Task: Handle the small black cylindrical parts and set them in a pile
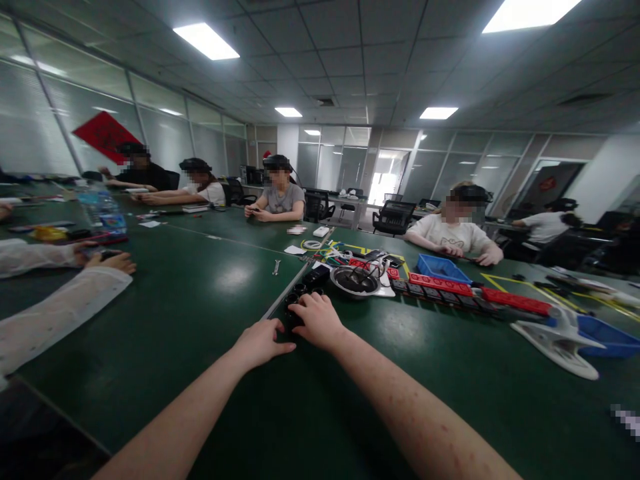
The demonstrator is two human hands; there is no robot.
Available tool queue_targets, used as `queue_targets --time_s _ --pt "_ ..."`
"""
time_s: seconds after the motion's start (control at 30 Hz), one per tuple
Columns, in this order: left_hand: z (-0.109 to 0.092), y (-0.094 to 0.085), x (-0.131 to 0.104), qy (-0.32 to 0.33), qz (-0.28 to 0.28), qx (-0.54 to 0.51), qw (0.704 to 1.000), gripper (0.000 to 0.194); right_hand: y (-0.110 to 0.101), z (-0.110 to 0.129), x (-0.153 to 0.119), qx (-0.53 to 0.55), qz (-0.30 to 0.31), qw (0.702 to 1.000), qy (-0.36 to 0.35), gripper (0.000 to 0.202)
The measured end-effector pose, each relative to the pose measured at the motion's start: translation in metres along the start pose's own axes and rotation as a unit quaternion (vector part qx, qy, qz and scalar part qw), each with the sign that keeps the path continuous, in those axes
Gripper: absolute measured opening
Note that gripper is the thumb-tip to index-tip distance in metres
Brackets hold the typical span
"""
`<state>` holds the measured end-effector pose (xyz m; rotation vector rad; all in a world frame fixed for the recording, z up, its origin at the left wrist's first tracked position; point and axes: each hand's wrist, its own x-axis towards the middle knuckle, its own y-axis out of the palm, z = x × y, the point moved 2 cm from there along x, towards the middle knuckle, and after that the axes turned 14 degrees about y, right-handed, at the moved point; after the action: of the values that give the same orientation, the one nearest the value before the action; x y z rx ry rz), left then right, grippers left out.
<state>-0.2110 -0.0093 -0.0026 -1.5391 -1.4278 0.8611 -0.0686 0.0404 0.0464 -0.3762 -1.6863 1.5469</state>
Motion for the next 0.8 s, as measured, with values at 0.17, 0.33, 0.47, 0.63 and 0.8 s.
queue_targets --time_s 0.17,0.33,0.47,0.63,0.8 --pt "-0.001 -0.004 -0.002 0.001 0.006 -0.014 1.0 0.043 -0.014 -0.017 -0.027 0.024 -0.034 0.998 0.046 0.027" --pt "-0.011 -0.023 -0.01 -0.019 -0.04 -0.006 0.999 0.046 -0.016 -0.054 -0.082 0.047 -0.013 0.997 0.061 0.017" --pt "-0.027 -0.034 -0.012 0.081 -0.17 0.04 0.981 0.039 -0.015 -0.083 -0.124 0.111 0.034 0.99 0.08 0.014" --pt "-0.038 -0.026 -0.008 0.1 -0.095 0.064 0.988 0.037 -0.016 -0.103 -0.136 0.209 0.0 0.967 0.148 0.015" --pt "-0.058 -0.044 0.002 0.091 -0.171 0.132 0.972 0.04 -0.016 -0.103 -0.133 0.243 -0.02 0.958 0.153 0.014"
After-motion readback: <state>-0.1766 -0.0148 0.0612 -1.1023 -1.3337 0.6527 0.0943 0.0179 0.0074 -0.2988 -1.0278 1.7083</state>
